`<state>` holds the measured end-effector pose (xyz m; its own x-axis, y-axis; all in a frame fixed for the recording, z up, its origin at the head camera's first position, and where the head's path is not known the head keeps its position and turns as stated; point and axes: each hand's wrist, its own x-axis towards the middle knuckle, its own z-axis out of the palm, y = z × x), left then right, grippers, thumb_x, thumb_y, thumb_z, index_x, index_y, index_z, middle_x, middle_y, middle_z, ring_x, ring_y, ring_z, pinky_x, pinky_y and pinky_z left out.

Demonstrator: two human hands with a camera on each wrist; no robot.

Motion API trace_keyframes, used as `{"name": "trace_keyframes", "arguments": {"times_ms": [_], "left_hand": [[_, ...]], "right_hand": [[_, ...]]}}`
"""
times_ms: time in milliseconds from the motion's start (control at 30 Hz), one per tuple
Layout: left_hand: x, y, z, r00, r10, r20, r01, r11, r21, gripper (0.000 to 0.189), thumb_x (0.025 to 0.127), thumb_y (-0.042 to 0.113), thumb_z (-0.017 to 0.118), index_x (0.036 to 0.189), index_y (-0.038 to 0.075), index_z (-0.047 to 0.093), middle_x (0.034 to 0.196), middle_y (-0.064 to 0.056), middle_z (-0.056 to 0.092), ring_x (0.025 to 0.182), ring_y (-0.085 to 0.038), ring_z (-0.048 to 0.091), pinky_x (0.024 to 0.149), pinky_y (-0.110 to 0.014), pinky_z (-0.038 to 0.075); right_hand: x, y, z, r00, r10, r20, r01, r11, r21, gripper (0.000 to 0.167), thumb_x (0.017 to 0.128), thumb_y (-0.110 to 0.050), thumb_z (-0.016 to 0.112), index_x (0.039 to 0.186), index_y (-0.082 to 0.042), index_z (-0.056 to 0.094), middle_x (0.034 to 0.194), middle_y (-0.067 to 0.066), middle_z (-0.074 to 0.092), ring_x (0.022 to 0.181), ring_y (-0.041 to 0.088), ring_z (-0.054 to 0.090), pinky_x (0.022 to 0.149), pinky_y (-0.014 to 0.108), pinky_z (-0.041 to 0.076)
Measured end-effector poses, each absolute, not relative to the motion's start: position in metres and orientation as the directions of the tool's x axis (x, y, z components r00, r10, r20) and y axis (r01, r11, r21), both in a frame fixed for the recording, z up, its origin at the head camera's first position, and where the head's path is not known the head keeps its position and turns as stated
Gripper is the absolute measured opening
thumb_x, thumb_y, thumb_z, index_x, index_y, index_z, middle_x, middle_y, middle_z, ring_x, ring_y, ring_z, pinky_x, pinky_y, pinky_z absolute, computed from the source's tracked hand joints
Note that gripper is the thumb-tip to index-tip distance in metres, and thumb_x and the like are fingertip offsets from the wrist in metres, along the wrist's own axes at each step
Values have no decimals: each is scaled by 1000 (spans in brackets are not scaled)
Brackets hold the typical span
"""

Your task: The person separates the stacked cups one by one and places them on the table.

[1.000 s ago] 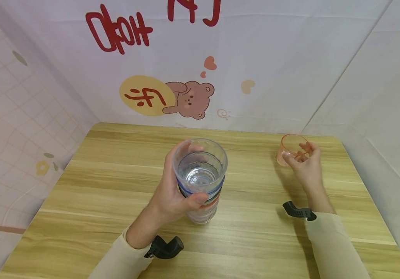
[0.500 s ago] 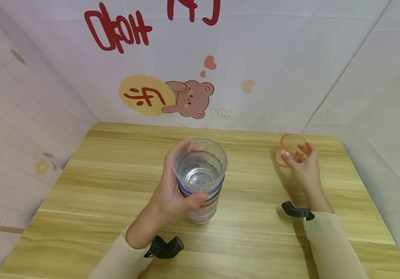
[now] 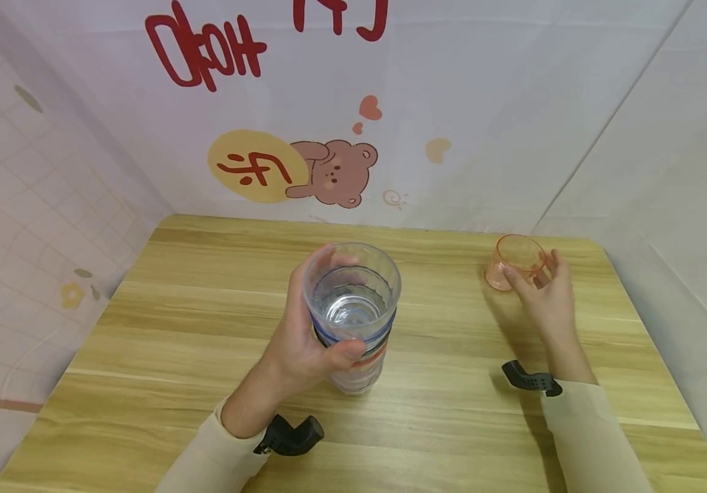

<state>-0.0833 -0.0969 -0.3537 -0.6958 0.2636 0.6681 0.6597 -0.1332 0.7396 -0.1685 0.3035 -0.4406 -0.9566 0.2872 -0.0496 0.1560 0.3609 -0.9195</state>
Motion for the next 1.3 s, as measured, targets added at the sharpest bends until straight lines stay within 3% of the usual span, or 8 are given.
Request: {"name": "trace_keyframes", "arguments": {"times_ms": [167, 367, 600, 1033, 1300], "left_hand": [[-84, -99, -354, -704, 271, 657, 649, -130, 750, 97, 97, 59, 72, 164, 9, 23, 149, -28, 47, 128, -28, 62, 108, -42, 59], [-84, -101, -355, -713, 278, 644, 637, -127, 760, 99, 96, 59, 75, 163, 6, 24, 149, -29, 47, 129, -27, 62, 109, -39, 58], [-84, -101, -355, -710, 281, 646, 633, -150, 760, 100, 95, 58, 76, 162, 5, 24, 150, -30, 47, 130, -27, 62, 111, -40, 57], [-84, -104, -358, -727, 311, 612, 604, -134, 786, 109, 93, 59, 79, 161, -3, 20, 151, -29, 46, 134, -25, 59, 114, -36, 54], [-84, -105, -356, -741, 323, 589, 583, -128, 803, 109, 92, 60, 80, 163, 1, 23, 152, -27, 46, 134, -24, 59, 113, -36, 55]], "right_hand": [[-164, 302, -432, -950, 311, -13, 144, 402, -904, 108, 101, -40, 76, 174, -10, 1, 181, 16, 15, 164, 43, 26, 131, 58, 32], [-157, 298, -421, -943, 330, 48, 97, 409, -907, 99, 103, -33, 74, 174, -10, 8, 180, 16, 21, 166, 37, 25, 137, 47, 24], [-153, 292, -404, -935, 343, 92, 51, 386, -921, 94, 103, -27, 73, 173, -11, 13, 179, 14, 23, 167, 33, 25, 136, 39, 26], [-142, 283, -388, -944, 291, 158, -9, 455, -891, 86, 103, -25, 73, 171, -9, 23, 175, 13, 33, 163, 35, 33, 135, 40, 31], [-137, 274, -379, -944, 237, 228, -82, 503, -861, 82, 103, -19, 73, 170, -7, 26, 171, 14, 40, 160, 28, 41, 122, 11, 36]]}}
